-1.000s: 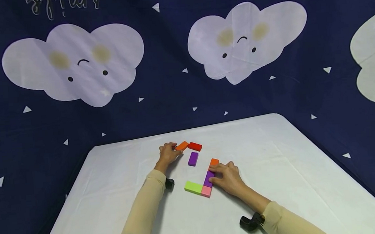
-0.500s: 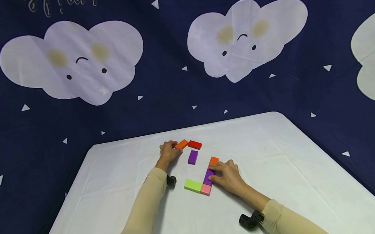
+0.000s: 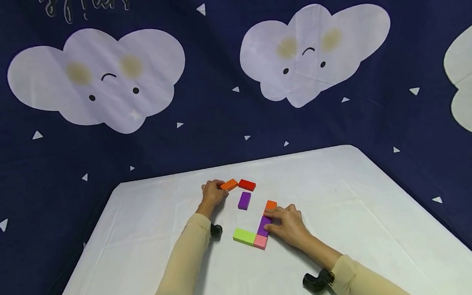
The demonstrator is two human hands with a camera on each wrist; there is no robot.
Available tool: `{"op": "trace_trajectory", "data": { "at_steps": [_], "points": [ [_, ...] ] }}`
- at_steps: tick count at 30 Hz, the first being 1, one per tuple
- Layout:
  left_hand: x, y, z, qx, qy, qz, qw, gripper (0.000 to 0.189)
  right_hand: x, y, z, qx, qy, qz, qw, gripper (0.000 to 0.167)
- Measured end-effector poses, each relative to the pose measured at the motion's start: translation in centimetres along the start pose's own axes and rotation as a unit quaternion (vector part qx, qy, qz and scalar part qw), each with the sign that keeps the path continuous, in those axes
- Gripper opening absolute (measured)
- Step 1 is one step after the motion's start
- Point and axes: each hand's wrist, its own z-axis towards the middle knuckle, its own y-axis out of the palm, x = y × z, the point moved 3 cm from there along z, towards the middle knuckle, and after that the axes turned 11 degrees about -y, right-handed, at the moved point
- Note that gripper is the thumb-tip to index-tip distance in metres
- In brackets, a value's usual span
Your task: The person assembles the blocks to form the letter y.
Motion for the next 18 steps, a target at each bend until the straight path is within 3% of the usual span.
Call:
{"op": "trace_trajectory", "data": {
  "at_steps": [8, 18],
  "points": [
    [-0.8, -2.5, -1.1, 0.014, 0.001, -0.049, 0.9987, 0.035, -0.3, -0.1, 0.2, -0.003, -0.005, -0.018, 0.9998, 0.037],
    [-2.2, -5.2, -3.1, -0.033, -0.003, -0.112, 0.9931, 0.035, -0.6, -0.1, 0.1, -0.004, -0.008, -0.017, 0.9998, 0.037]
  ]
}}
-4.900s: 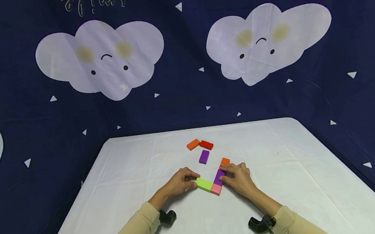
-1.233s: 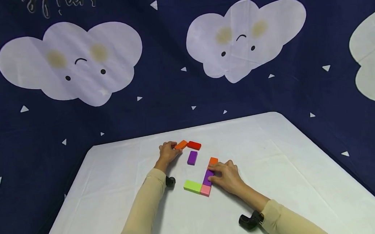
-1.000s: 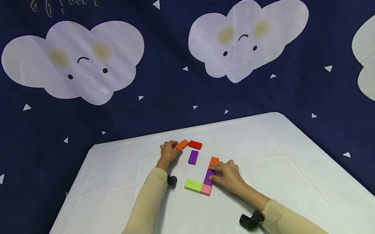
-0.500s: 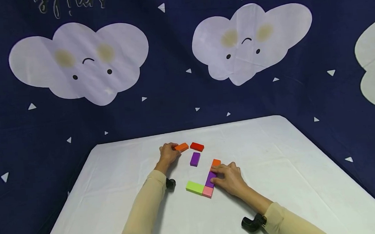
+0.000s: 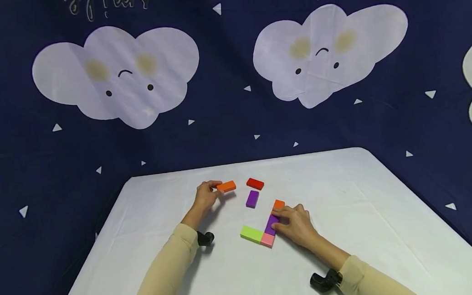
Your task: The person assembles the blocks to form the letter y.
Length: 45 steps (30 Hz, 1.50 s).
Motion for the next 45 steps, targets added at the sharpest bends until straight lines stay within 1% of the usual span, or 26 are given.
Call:
{"op": "trace_trajectory", "data": {
  "at_steps": [4, 7, 15, 22, 25, 30, 35, 39, 45],
  "points": [
    [-0.2, -0.2, -0.9, -0.027, 0.003, -0.010, 0.9996, 0.035, 0.2, 0.0, -0.1, -0.003, 0.003, 0.001, 1.0000, 0.037],
    [-0.3, -0.4, -1.7, -0.041, 0.010, -0.012, 0.9990, 0.035, 0.3, 0.1, -0.2, -0.003, 0.001, 0.000, 1.0000, 0.037],
    [-0.4, -0.7, -3.7, -0.074, 0.040, -0.014, 0.9963, 0.035, 0.3, -0.1, -0.2, -0.001, -0.004, -0.003, 1.0000, 0.038],
    [-0.6, -0.4, -5.1, -0.098, 0.044, -0.009, 0.9942, 0.032, 0.3, -0.2, -0.3, 0.003, -0.006, 0.000, 1.0000, 0.037],
    [-0.8, -0.4, -5.6, -0.116, 0.050, -0.014, 0.9919, 0.032, 0.2, -0.2, -0.2, 0.003, -0.004, 0.004, 1.0000, 0.037],
    [-1.4, -0.5, -6.1, -0.152, 0.046, -0.028, 0.9869, 0.032, 0.2, -0.1, -0.2, 0.001, -0.006, 0.004, 1.0000, 0.037],
    [-2.1, -0.7, -6.5, -0.180, 0.053, -0.029, 0.9818, 0.032, 0.1, -0.1, -0.1, -0.004, -0.005, 0.006, 1.0000, 0.038],
    [-2.5, -0.6, -6.8, -0.187, 0.055, -0.019, 0.9806, 0.032, 0.1, -0.1, 0.0, -0.004, -0.006, 0.009, 0.9999, 0.038],
    [-3.1, -0.6, -7.1, -0.194, 0.045, -0.005, 0.9800, 0.032, 0.0, 0.1, 0.0, -0.008, -0.006, 0.012, 0.9999, 0.038]
  ]
}}
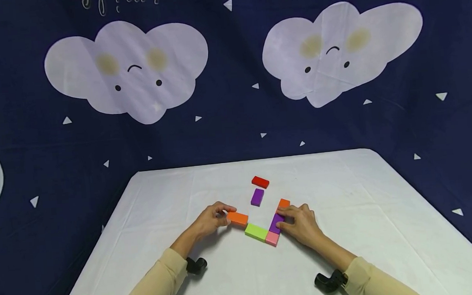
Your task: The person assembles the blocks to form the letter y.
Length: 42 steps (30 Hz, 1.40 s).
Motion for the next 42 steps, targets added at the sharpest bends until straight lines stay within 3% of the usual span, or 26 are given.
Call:
{"op": "trace_trajectory", "data": {
  "at_steps": [16, 42],
  "points": [
    [-0.88, 0.14, 0.26, 0.000, -0.009, 0.009, 0.9999, 0.033, -0.04, -0.03, 0.03, 0.003, 0.000, -0.003, 1.0000, 0.038],
    [-0.93, 0.91, 0.39, 0.005, 0.003, 0.077, 0.9970, 0.032, -0.05, -0.04, 0.06, -0.002, 0.005, 0.001, 1.0000, 0.038]
  ]
}}
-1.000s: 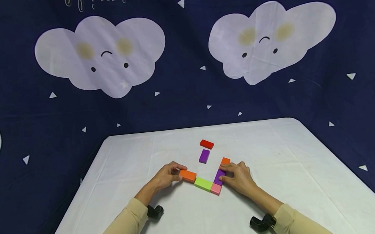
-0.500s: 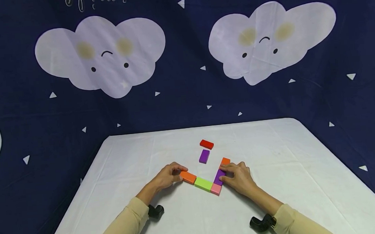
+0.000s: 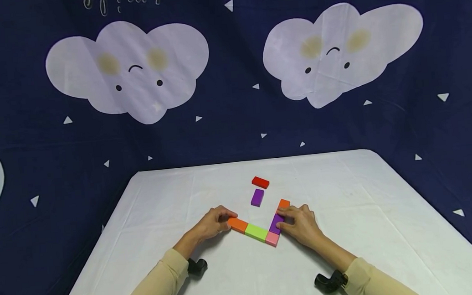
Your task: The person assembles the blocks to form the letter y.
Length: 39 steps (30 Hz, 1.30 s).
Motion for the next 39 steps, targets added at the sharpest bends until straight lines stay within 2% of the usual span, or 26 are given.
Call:
{"op": "trace_trajectory", "data": {
  "at_steps": [4, 8, 12, 18, 27, 34, 39],
  "points": [
    [-0.05, 0.09, -0.19, 0.005, -0.003, 0.009, 0.9999, 0.032, -0.04, 0.03, -0.06, 0.000, 0.000, 0.000, 1.0000, 0.038],
    [0.05, 0.04, -0.27, 0.009, -0.003, -0.004, 0.9999, 0.033, -0.04, 0.08, -0.08, -0.001, -0.001, -0.001, 1.0000, 0.038],
    [0.19, -0.09, -0.36, 0.023, 0.005, -0.021, 0.9995, 0.033, -0.10, 0.08, -0.05, 0.002, -0.003, 0.000, 1.0000, 0.038],
    [0.21, -0.07, -0.47, 0.049, 0.000, -0.031, 0.9983, 0.032, -0.13, 0.03, 0.03, 0.006, -0.001, 0.000, 1.0000, 0.038],
    [0.20, 0.39, -0.31, 0.057, 0.003, -0.027, 0.9980, 0.032, -0.06, 0.17, 0.05, 0.005, -0.002, 0.004, 1.0000, 0.038],
    [0.24, 0.55, -0.52, 0.067, -0.007, -0.021, 0.9975, 0.029, -0.18, 0.05, 0.09, 0.008, -0.007, 0.001, 0.9999, 0.038],
    [0.36, 0.62, -0.53, 0.069, 0.004, -0.020, 0.9974, 0.029, -0.23, -0.06, 0.09, 0.005, -0.004, 0.001, 1.0000, 0.038]
  ]
}}
